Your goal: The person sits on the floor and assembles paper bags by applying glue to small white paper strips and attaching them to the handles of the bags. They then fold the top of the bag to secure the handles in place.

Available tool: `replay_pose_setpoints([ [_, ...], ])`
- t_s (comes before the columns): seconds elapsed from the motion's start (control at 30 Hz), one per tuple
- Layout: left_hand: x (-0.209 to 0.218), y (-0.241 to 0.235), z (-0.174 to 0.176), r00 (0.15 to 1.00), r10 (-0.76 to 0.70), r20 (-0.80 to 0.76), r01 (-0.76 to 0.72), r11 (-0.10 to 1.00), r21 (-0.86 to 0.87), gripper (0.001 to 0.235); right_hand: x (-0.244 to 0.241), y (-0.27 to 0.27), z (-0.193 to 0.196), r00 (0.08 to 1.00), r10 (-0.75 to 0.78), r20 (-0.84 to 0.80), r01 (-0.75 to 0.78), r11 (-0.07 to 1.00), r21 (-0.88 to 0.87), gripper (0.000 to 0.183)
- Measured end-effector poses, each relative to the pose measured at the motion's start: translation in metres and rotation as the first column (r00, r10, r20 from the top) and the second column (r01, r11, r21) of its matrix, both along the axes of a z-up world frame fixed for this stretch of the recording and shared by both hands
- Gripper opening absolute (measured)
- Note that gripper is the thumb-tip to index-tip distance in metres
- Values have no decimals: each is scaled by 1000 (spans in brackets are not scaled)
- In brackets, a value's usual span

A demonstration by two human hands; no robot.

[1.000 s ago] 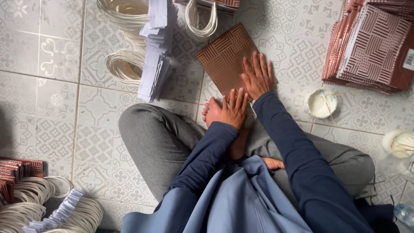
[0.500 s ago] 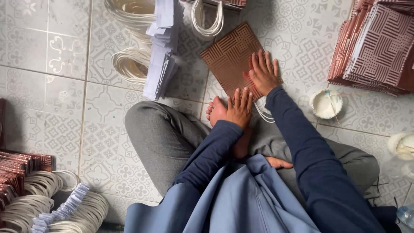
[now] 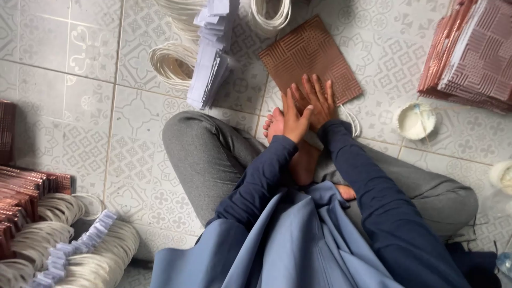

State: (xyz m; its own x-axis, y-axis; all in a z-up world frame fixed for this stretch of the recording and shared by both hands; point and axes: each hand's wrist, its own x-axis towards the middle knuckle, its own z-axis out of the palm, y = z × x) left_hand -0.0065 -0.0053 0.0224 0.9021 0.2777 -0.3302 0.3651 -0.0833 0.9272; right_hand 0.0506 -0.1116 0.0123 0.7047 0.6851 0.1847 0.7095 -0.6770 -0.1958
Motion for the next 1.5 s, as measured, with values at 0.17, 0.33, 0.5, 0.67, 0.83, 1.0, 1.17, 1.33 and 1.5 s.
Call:
replay_pose_setpoints([
  [0.17, 5, -1, 52, 999, -27, 19, 29, 997, -70, 95, 8, 4, 15, 997, 17, -71, -13, 998, 56, 63],
  [0.33, -14, -26, 1, 998, 31, -46, -34, 997, -73, 103, 19, -15, 10, 916, -21, -401, 21, 1000, -2, 67],
  [0.5, -33, -5, 107, 993, 78, -93, -82, 996, -35, 98, 61, -50, -1, 862, -89, -500, 433, 642, 633, 29],
  [0.67, -47, 15, 166, 972, 51, -231, -21, 991, 133, 92, 68, -131, -64, 870, -493, -23, 478, 831, 285, 54],
  [0.83, -14, -27, -27, 992, 83, -97, -103, 969, -226, 87, 88, -188, -109, 747, -624, -230, 651, 757, 59, 44],
  [1.0, -2, -17, -44, 994, 103, 32, -92, 965, -246, 67, 55, -168, 21, 439, -225, -870, 791, 556, 255, 40],
  [1.17, 3, -7, -1, 997, 78, -11, -76, 926, -370, 70, 40, -170, 47, 470, -31, -882, 817, 393, 422, 41],
  [1.33, 31, -9, 12, 962, 247, -119, -257, 667, -699, 72, 43, -154, 55, 526, -21, -850, 824, 260, 503, 36],
  [1.5, 105, -15, -4, 951, 310, -13, -200, 582, -789, 52, 78, -147, 45, 599, -82, -796, 800, 84, 593, 34],
])
